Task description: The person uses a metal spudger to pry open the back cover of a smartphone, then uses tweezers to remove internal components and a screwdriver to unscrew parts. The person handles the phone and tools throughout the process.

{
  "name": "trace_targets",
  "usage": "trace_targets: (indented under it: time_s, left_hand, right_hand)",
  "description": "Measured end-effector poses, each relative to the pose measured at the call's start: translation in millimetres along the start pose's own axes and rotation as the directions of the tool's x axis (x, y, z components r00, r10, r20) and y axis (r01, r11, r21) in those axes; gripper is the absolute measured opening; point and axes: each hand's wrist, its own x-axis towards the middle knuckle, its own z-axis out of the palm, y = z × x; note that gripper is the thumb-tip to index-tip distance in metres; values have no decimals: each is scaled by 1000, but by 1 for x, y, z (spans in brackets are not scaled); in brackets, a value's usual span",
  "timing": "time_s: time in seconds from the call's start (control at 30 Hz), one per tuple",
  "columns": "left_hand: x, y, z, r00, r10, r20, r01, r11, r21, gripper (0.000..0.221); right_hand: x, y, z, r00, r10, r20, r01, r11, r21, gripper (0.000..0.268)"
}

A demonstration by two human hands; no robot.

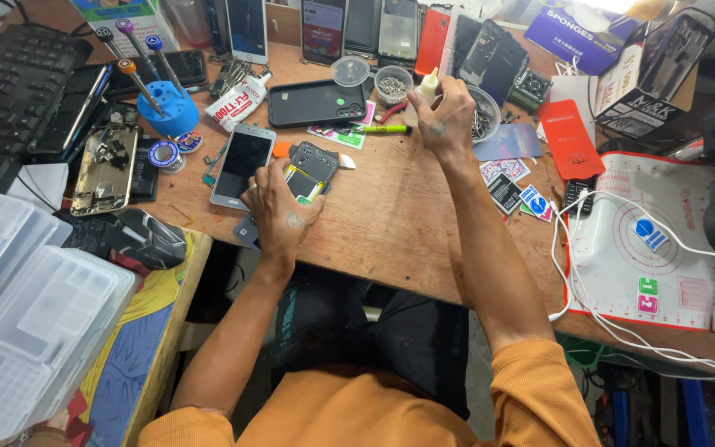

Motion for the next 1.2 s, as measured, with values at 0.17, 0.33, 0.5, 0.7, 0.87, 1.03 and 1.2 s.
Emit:
trace_targets:
  time_s: [0.17, 0.33, 0.5, 0.7, 0.87, 1.03, 1.2]
  left_hand:
    - [1, 12, -10, 999, 43, 2, -43, 996, -82, 83]
    - [-1, 35, -18, 997, 75, 27, -68, 978, -198, 80]
    - [-8, 50, -18, 995, 30, 93, 4, 936, -351, 78]
    - [-7, 44, 1, 989, -21, 146, 94, 851, -516, 76]
    - [-8, 30, 25, 914, 22, 405, 344, 487, -803, 51]
    - [-16, 31, 39, 806, 70, 588, 586, 48, -809, 47]
    - [-16, 30, 34, 784, 58, 618, 610, 112, -784, 27]
  right_hand:
    - [-4, 13, -3, 1000, 2, -5, -2, 1000, -13, 33]
    - [-4, 11, 2, 1000, 10, 14, -11, 999, 32, 36]
    - [-5, 2, -2, 994, 61, 88, -66, 996, 64, 40]
    - [-39, -13, -25, 1000, -18, -2, 18, 1000, -23, 21]
    - [-72, -24, -27, 911, 123, 394, -101, 992, -76, 24]
    - [-73, -23, -3, 962, 15, 272, 14, 995, -104, 25]
    - [-67, -7, 4, 970, 68, 232, -82, 995, 52, 12]
